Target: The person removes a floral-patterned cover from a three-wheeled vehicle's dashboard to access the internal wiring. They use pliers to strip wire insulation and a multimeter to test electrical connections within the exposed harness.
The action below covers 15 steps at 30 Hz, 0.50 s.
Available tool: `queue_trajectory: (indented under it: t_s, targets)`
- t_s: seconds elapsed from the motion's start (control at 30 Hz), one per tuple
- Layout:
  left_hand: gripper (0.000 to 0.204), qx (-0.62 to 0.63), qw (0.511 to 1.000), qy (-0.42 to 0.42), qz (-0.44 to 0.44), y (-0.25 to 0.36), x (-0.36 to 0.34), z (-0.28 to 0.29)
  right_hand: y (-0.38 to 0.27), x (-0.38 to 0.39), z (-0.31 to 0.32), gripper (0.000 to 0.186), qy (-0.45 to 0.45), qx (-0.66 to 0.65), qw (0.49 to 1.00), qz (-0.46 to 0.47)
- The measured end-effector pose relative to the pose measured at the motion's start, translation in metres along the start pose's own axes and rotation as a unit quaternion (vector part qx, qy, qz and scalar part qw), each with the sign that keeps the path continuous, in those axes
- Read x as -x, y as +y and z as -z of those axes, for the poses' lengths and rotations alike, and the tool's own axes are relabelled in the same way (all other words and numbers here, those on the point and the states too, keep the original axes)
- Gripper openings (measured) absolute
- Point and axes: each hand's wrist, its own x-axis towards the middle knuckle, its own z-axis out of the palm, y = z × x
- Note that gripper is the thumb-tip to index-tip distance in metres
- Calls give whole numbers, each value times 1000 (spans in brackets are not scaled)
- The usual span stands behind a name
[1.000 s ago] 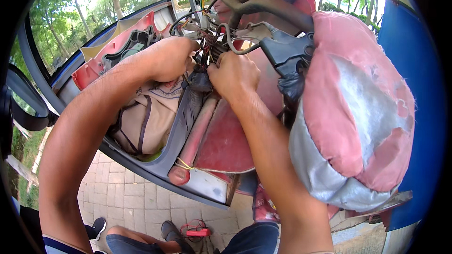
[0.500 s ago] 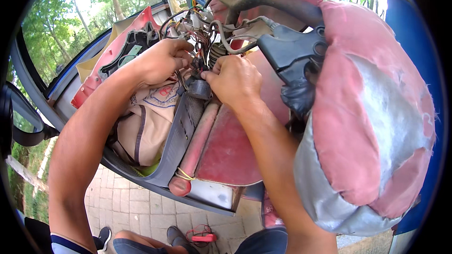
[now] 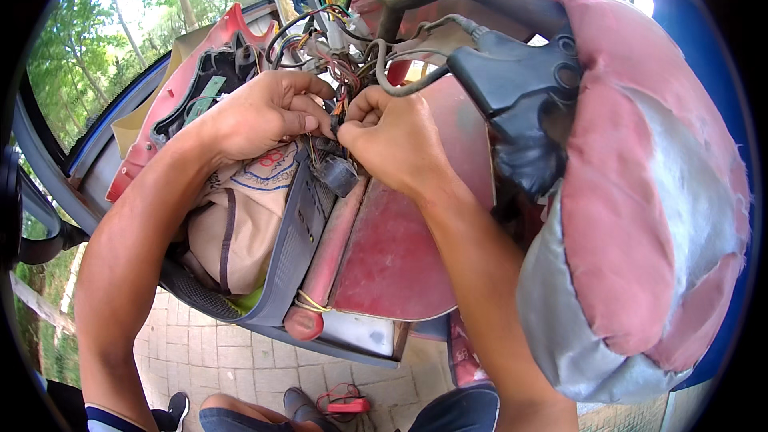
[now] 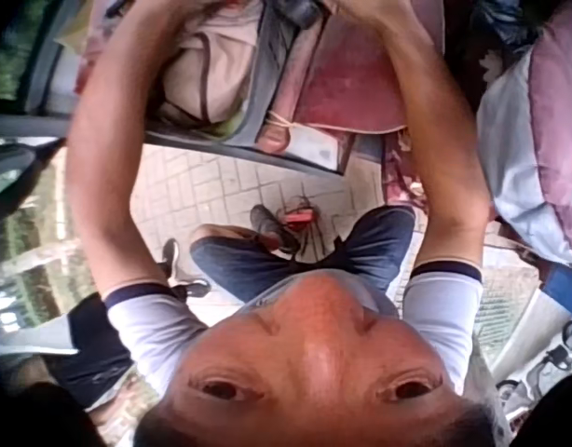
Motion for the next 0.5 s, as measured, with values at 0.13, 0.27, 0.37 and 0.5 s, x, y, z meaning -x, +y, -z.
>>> queue_trajectory:
  t_s: [0.13,0.27,0.37,0.5]
  targets:
    - [48,-18,1000,-12,-20,-2,-2,1,-2,4,-4,22,13,104,994,17]
    - [48,-27,999,-21,3,3,3,6,-3,7,-5,19,-24,43,998,27]
    - [47,-86,996,-19,20,21,5,6,-4,12,1,16,-43,-35,998,41]
    - [45,-103,994,-21,22,21,4,11,3,10,0,14,-67,-59,995,54]
